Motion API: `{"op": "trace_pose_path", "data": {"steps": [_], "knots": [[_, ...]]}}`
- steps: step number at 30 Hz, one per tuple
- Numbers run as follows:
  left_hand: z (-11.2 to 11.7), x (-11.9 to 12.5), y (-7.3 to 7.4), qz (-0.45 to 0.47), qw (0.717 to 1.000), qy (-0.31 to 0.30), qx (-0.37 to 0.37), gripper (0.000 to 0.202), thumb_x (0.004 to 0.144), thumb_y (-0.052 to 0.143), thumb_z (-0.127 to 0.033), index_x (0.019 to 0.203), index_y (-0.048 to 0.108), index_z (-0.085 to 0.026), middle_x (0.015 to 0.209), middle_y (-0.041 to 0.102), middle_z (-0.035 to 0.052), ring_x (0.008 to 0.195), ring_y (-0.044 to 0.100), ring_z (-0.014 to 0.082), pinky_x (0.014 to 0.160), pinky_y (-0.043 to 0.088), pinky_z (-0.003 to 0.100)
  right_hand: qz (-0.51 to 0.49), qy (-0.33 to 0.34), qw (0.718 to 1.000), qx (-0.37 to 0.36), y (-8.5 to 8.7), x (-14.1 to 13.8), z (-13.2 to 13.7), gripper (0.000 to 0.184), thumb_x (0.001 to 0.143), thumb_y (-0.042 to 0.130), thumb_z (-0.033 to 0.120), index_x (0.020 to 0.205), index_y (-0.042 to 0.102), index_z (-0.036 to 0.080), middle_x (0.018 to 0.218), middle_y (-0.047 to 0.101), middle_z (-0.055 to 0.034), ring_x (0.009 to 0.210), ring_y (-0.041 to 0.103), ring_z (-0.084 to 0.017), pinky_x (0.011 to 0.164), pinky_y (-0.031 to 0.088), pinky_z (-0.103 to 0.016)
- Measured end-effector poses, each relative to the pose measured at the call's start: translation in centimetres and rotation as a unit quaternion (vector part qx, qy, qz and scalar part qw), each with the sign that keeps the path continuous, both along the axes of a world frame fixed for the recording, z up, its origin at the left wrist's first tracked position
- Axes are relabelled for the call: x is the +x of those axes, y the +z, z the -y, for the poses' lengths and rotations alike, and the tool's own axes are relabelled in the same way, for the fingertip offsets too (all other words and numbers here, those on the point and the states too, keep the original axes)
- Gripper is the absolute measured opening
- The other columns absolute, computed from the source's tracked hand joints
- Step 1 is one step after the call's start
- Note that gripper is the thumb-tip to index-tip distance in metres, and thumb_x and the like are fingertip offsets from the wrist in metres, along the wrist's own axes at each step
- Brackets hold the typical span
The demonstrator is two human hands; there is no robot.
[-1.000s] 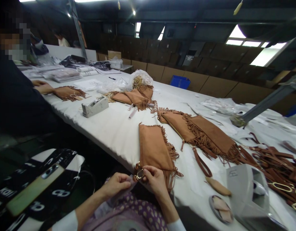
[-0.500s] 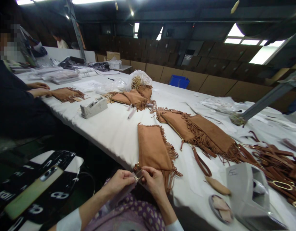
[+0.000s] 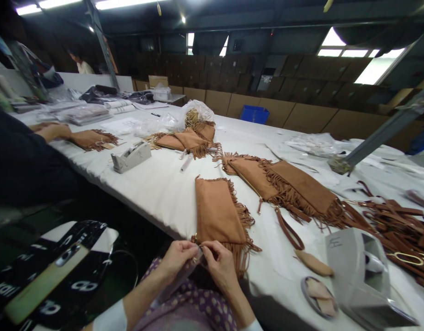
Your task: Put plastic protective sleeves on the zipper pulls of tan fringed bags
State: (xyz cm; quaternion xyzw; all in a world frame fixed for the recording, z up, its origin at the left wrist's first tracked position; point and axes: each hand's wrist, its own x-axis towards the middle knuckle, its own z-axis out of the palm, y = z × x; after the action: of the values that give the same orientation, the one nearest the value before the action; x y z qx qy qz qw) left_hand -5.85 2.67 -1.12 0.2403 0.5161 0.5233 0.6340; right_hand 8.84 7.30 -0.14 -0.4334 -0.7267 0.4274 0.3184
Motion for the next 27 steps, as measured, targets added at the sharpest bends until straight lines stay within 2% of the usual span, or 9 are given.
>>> {"op": "trace_pose_path", "data": {"steps": [6, 10, 18, 23, 27], "knots": [[-0.3, 0.6, -0.3, -0.005, 1.000, 0.029, -0.006, 0.042, 0.055, 0.076, -0.050, 0.068, 0.067, -0.011, 0.046, 0.055, -0.0025, 0.036, 0.039, 0.0055, 0.040, 0.024, 0.020, 0.000, 0.034, 0.999, 0.011, 0.4, 0.3, 0.0, 0.018, 0.083, 0.054, 0.024, 0.086, 0.070, 0.018, 0.081, 0.062, -0.0048, 0.080, 0.061, -0.019, 0.073, 0.048, -0.029], [-0.4, 0.8, -0.7, -0.011, 0.999, 0.047, -0.001, 0.041, 0.056, 0.077, -0.049, 0.067, 0.069, -0.010, 0.050, 0.056, -0.0005, 0.040, 0.041, 0.0062, 0.043, 0.026, 0.020, -0.036, -0.006, 0.999, 0.036, 0.2, 0.4, 0.0, 0.015, 0.082, 0.055, 0.023, 0.089, 0.067, 0.019, 0.090, 0.064, -0.0057, 0.089, 0.061, -0.020, 0.080, 0.048, -0.030], [-0.3, 1.1, -1.1, -0.003, 0.997, 0.075, 0.002, 0.040, 0.056, 0.080, -0.048, 0.068, 0.071, -0.010, 0.053, 0.057, 0.0001, 0.045, 0.042, 0.0072, 0.046, 0.028, 0.020, -0.041, -0.005, 0.998, 0.048, -0.6, 0.2, 0.5, 0.031, 0.084, 0.050, 0.018, 0.113, 0.061, 0.021, 0.094, 0.067, -0.0041, 0.087, 0.064, -0.018, 0.081, 0.050, -0.030], [-0.4, 1.5, -1.2, -0.017, 0.996, 0.091, -0.005, 0.041, 0.057, 0.079, -0.050, 0.067, 0.071, -0.011, 0.051, 0.055, -0.0012, 0.044, 0.040, 0.0066, 0.045, 0.028, 0.020, -0.041, 0.008, 0.994, 0.099, -1.1, 0.2, 0.6, 0.036, 0.086, 0.047, 0.014, 0.119, 0.058, 0.023, 0.094, 0.067, -0.0036, 0.087, 0.064, -0.017, 0.081, 0.051, -0.030], [-0.5, 1.7, -1.2, -0.051, 0.993, 0.108, 0.011, 0.042, 0.057, 0.078, -0.052, 0.065, 0.071, -0.011, 0.055, 0.058, 0.0007, 0.049, 0.045, 0.0091, 0.049, 0.032, 0.021, -0.067, 0.020, 0.984, 0.163, -2.3, 0.2, 1.0, 0.036, 0.089, 0.045, 0.015, 0.122, 0.057, 0.025, 0.102, 0.068, -0.0052, 0.094, 0.063, -0.018, 0.083, 0.051, -0.030]]}}
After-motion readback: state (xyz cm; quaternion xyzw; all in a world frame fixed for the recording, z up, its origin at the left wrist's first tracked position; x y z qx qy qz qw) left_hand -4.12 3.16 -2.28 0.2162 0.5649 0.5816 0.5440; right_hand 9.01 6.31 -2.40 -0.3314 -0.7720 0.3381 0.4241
